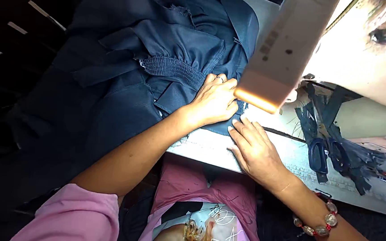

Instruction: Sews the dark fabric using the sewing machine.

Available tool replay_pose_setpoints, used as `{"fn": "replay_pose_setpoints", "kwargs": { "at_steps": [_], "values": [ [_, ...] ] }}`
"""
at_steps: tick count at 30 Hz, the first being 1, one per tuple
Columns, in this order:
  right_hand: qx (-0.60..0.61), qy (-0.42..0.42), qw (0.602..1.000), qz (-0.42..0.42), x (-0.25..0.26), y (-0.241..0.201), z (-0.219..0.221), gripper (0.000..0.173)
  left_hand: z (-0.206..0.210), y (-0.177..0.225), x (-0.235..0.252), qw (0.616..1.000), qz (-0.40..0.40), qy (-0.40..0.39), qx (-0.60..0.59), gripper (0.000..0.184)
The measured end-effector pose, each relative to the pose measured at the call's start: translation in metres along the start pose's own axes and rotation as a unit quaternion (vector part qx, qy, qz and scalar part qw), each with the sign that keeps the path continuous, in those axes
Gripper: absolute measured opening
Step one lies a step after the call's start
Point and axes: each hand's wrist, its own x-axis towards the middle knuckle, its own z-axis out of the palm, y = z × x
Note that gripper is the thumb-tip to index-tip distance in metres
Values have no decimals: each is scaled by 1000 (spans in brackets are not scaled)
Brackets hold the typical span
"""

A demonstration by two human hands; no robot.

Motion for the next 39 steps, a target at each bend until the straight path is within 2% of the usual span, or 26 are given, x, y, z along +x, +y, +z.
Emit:
{"fn": "replay_pose_setpoints", "kwargs": {
  "at_steps": [4,7,10,12,14,20,26,33,36,39],
  "values": [
    [-8,41,999,18,-15,-2,12,46,9,3,6,999,-43,27,18,39],
    [-7,66,998,24,-20,-4,19,49,10,16,14,993,-92,8,68,50],
    [-1,65,997,29,-20,-4,20,51,7,27,20,988,-130,-27,75,40],
    [0,66,997,28,-20,-4,20,52,5,29,22,988,-142,-22,64,30],
    [-3,67,997,28,-20,-4,20,53,0,31,23,989,-144,-15,35,23],
    [-6,71,997,28,-19,-5,21,54,-10,24,24,988,-133,-64,-44,22],
    [-10,74,997,27,-18,-5,22,54,-9,25,26,981,-165,-101,-28,26],
    [-8,72,997,25,-19,-4,22,54,-7,25,26,982,-157,-96,-34,25],
    [78,82,992,53,-13,7,13,40,-4,22,21,988,-124,-63,-61,22],
    [98,105,982,119,8,31,-4,30,-1,22,18,990,-108,-34,-80,20]
  ]
}}
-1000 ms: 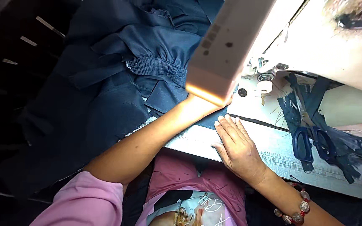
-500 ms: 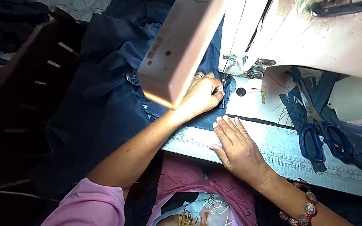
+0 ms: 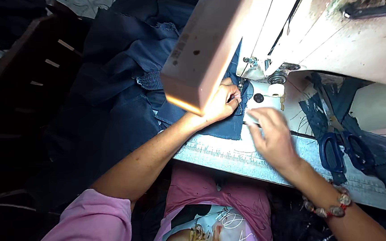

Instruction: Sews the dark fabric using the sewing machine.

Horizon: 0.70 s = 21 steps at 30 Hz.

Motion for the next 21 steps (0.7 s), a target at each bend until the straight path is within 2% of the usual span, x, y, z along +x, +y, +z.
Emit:
{"fn": "replay_pose_setpoints", "kwargs": {
  "at_steps": [3,7,13,18,21],
  "values": [
    [-47,-2,999,18,22,13,0,30,5,-6,-2,1000,11,26,13,22],
    [-122,-7,992,8,23,15,6,29,28,-48,-19,997,38,44,52,22],
    [-169,11,985,-19,21,15,11,29,25,-31,-12,997,29,39,55,20],
    [-109,18,994,-17,20,19,9,28,13,-25,-7,996,64,23,54,27],
    [-16,-6,998,-67,9,18,-2,29,2,-33,-13,993,106,-11,57,29]
  ]
}}
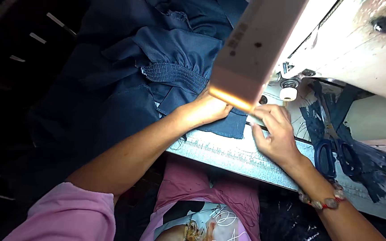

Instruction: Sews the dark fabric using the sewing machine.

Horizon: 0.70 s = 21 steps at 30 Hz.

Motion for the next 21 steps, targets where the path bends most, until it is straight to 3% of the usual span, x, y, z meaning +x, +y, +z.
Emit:
{"fn": "replay_pose_setpoints", "kwargs": {
  "at_steps": [3,8,12,16,21],
  "values": [
    [11,-72,996,-59,-15,-16,-4,30,-7,7,-3,999,21,-24,3,39],
    [-105,-20,988,-112,-15,-24,7,18,-13,18,1,998,13,-44,31,39],
    [-108,4,989,-95,-9,-24,11,17,-13,18,0,999,16,-39,27,40],
    [-64,58,996,-16,-2,-25,10,22,-16,13,0,999,43,-10,-21,27],
    [-28,19,997,68,12,-24,-1,21,-45,28,0,990,-12,-142,-8,75]
  ]
}}
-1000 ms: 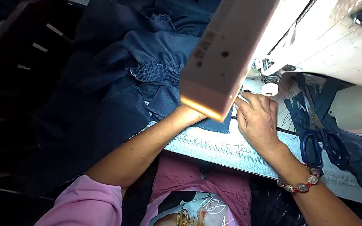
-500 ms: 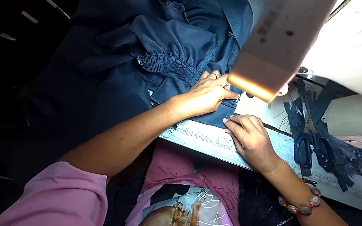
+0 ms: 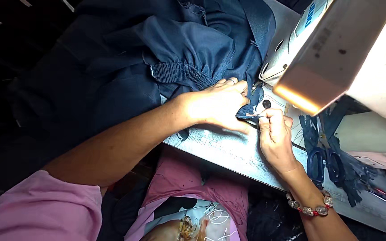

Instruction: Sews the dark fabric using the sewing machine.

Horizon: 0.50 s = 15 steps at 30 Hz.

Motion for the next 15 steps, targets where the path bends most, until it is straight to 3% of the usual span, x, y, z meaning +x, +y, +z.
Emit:
{"fn": "replay_pose_setpoints", "kwargs": {
  "at_steps": [1,3,4,9,13,15],
  "values": [
    [2,-8,1000,8,2,0,-1,21,1,3,-2,1000,-7,1,29,68],
    [6,-22,1000,18,6,1,-4,20,10,3,-5,994,0,59,93,29],
    [7,-27,999,19,8,1,-5,20,13,1,-5,990,5,84,117,18],
    [41,-65,996,39,22,2,-12,20,22,-9,-1,981,20,155,115,17],
    [23,-167,978,121,37,-10,-27,41,14,-3,2,989,-14,123,86,20],
    [10,-169,978,124,42,-12,-26,30,12,-1,3,991,-28,108,80,19]
  ]
}}
